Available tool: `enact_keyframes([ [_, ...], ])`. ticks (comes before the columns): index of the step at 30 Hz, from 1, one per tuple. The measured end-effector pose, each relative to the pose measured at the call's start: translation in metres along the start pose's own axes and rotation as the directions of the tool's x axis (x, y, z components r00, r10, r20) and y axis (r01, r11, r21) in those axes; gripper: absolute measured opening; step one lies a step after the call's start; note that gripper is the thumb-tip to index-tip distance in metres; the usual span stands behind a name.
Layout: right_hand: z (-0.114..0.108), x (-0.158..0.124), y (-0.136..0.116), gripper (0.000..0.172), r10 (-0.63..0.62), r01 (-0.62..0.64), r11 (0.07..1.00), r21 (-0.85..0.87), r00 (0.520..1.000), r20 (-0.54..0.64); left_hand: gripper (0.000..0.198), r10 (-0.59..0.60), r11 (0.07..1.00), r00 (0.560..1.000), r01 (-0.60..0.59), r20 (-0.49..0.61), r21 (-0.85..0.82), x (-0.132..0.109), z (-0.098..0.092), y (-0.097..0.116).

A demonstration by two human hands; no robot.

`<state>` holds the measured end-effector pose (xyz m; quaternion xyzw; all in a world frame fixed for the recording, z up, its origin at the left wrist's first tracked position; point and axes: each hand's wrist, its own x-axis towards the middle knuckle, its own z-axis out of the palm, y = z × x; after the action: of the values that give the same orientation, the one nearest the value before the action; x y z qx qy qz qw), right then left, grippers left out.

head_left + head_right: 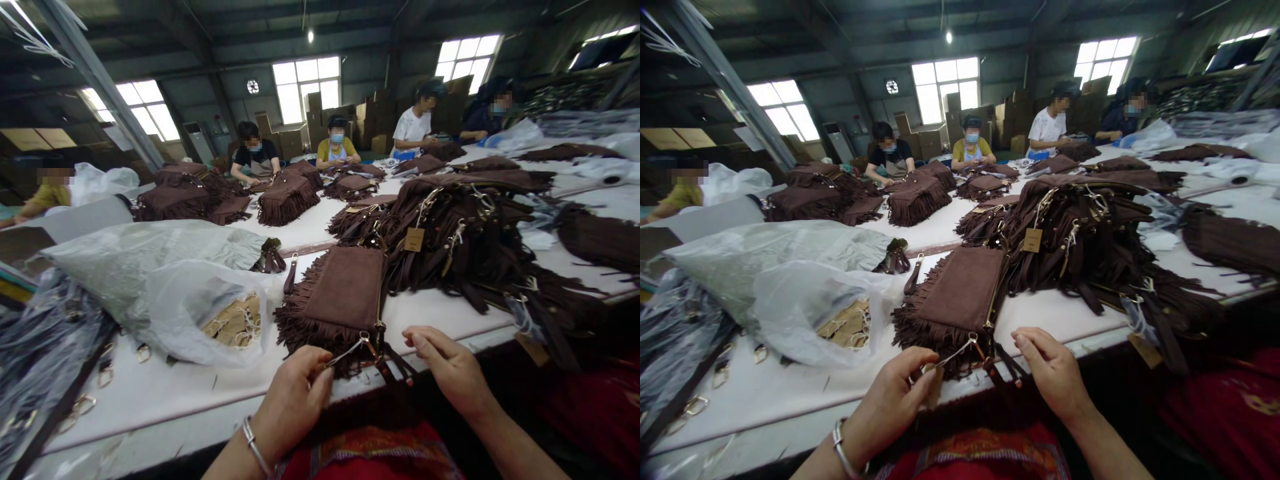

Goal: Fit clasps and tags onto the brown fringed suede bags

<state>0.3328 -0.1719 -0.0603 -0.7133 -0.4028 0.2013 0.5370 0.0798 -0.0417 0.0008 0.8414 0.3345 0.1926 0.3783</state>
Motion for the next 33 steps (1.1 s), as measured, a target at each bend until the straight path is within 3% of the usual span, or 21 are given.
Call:
enact_keyframes([
  [3, 0.017, 0.014, -0.006, 0.046, 0.113, -0.11, 0.983, 0.146, 0.994, -0.009, 0.017, 0.136, 0.99, 0.975, -0.142, 0.175, 0.019, -0.003, -0.015, 0.021],
  [5, 0.029, 0.023, -0.011, 0.052, 0.153, -0.156, 0.96, 0.233, 0.988, 0.028, 0.017, 0.19, 0.978, 0.956, -0.203, 0.224, 0.039, -0.001, -0.019, 0.028],
  [8, 0.041, 0.033, -0.024, 0.057, 0.178, -0.191, 0.932, 0.308, 0.981, 0.072, 0.018, 0.238, 0.962, 0.967, -0.247, 0.092, 0.113, 0.011, -0.015, 0.027],
  [11, 0.043, 0.039, -0.042, 0.056, 0.159, -0.189, 0.904, 0.383, 0.981, 0.108, 0.023, 0.333, 0.931, 0.942, -0.32, -0.051, 0.177, 0.034, -0.005, 0.026],
  [14, 0.043, 0.041, -0.062, 0.054, 0.097, -0.167, 0.841, 0.515, 0.982, 0.16, 0.044, 0.388, 0.902, 0.919, -0.361, -0.075, 0.238, 0.064, 0.006, 0.03],
  [17, 0.041, 0.042, -0.073, 0.051, 0.02, -0.121, 0.813, 0.569, 0.983, 0.181, 0.038, 0.307, 0.923, 0.95, -0.282, -0.06, 0.262, 0.095, 0.01, 0.032],
  [19, 0.036, 0.042, -0.07, 0.05, 0.009, -0.085, 0.835, 0.543, 0.99, 0.142, 0.023, 0.185, 0.975, 0.98, -0.174, -0.071, 0.138, 0.115, 0.005, 0.027],
  [21, 0.028, 0.041, -0.056, 0.052, 0.061, -0.084, 0.882, 0.463, 0.996, 0.065, 0.011, 0.009, 0.991, 0.995, -0.022, -0.098, -0.129, 0.132, -0.007, 0.019],
  [23, 0.018, 0.04, -0.03, 0.052, 0.148, -0.132, 0.935, 0.329, 0.989, -0.021, 0.005, -0.137, 0.927, 0.983, 0.085, -0.119, -0.365, 0.146, -0.025, 0.012],
  [26, 0.003, 0.039, 0.02, 0.049, 0.21, -0.202, 0.977, 0.066, 0.966, -0.15, 0.009, -0.203, 0.85, 0.975, 0.129, -0.093, -0.51, 0.157, -0.055, 0.008],
  [30, -0.008, 0.046, 0.08, 0.049, 0.155, -0.189, 0.972, -0.14, 0.963, -0.222, 0.018, -0.238, 0.746, 0.971, 0.185, 0.004, -0.64, 0.163, -0.089, 0.014],
  [33, -0.012, 0.054, 0.111, 0.046, -0.018, -0.046, 0.958, -0.284, 0.976, -0.218, 0.021, -0.262, 0.693, 0.964, 0.215, 0.037, -0.688, 0.167, -0.104, 0.016],
])
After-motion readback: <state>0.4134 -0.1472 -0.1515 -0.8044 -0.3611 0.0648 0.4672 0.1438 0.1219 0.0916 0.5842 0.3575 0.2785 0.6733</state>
